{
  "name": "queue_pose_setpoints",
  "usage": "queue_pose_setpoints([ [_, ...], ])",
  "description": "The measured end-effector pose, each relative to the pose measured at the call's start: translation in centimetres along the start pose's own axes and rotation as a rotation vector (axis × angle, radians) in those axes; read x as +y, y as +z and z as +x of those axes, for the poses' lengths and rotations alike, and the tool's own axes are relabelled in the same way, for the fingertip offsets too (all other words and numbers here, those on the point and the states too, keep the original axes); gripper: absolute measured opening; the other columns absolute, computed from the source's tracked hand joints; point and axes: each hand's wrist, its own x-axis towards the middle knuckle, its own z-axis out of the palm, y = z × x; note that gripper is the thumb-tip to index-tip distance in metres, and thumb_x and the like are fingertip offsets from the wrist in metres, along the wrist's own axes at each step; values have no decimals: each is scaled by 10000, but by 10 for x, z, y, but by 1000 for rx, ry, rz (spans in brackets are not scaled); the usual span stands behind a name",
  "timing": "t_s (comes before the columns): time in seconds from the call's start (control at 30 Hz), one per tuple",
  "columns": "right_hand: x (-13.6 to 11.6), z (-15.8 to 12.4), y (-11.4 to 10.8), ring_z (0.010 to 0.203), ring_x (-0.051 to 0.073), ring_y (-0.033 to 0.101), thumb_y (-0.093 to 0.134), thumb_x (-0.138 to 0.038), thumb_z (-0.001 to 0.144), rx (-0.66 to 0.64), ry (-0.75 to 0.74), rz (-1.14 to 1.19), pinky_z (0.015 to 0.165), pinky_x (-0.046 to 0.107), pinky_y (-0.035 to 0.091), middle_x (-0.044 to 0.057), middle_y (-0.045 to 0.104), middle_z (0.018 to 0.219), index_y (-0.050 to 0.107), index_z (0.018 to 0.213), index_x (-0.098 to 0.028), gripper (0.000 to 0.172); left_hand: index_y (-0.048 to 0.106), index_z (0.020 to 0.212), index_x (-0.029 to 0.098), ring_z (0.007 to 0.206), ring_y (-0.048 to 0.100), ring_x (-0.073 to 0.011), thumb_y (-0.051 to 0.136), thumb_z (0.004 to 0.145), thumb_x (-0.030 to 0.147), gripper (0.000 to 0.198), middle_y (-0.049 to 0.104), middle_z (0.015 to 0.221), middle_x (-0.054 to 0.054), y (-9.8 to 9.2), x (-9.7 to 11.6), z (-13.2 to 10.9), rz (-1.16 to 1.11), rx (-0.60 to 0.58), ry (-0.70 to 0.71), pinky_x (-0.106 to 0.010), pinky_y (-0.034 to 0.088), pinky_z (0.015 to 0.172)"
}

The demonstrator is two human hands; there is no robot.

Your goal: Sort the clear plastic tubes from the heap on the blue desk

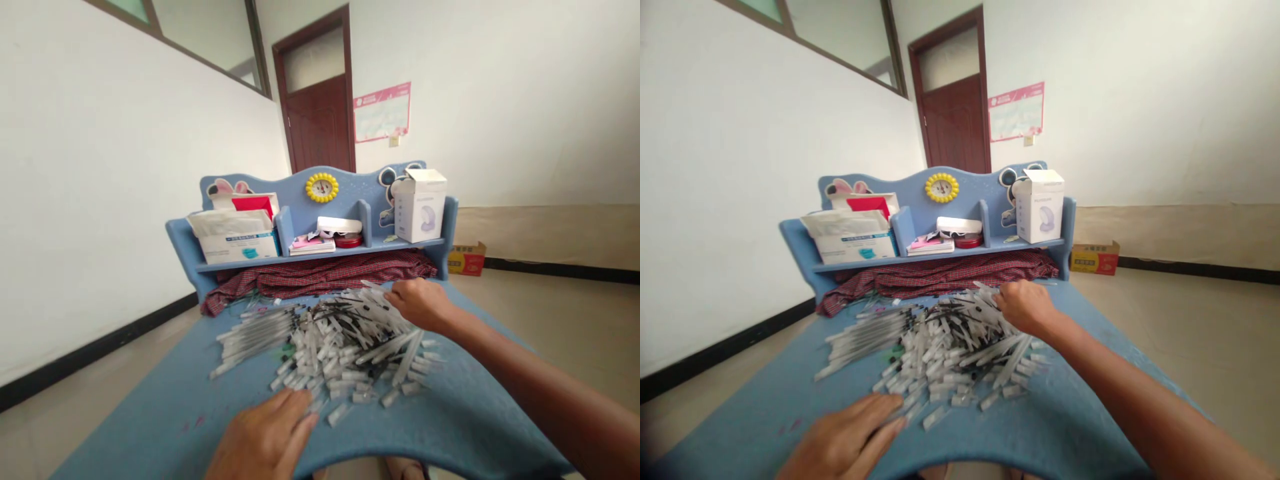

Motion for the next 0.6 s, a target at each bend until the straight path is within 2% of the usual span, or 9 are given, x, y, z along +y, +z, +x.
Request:
queue_pose_setpoints([
  [0.1, -13, 35, 8, 926, 267, 619, 382, -419, 854, -50, 37, 23, 694, 296, 435, 174, 668, 976, 671, 913, -131, 412, 588, 859, 210, 776, 591, -199, 373, 867, 249, 218, 616, 830, -58, 3, 17, 28, 171, -59, -33, -272, 443, 700],
  [0.2, -17, 49, 18, 958, 269, 608, 448, -414, 820, -84, 39, 49, 726, 298, 441, 181, 655, 1023, 668, 973, -118, 398, 572, 858, 190, 798, 586, -206, 377, 868, 227, 199, 601, 862, -67, 5, 23, 48, 262, -101, -69, -284, 439, 699],
  [0.4, -13, 47, 24, 962, 242, 605, 450, -457, 811, -103, 62, 78, 744, 286, 434, 172, 643, 1053, 645, 1035, -126, 444, 563, 840, 184, 830, 583, -210, 423, 859, 250, 155, 595, 867, -64, 16, 20, 60, 286, -69, -84, -281, 427, 712],
  [0.6, -6, 24, 11, 902, 239, 617, 410, -424, 832, -43, 67, 88, 675, 271, 412, 170, 665, 967, 674, 938, -125, 413, 568, 813, 178, 821, 580, -200, 451, 847, 249, 141, 595, 862, -64, 19, 22, 58, 262, -33, -75, -270, 424, 709],
])
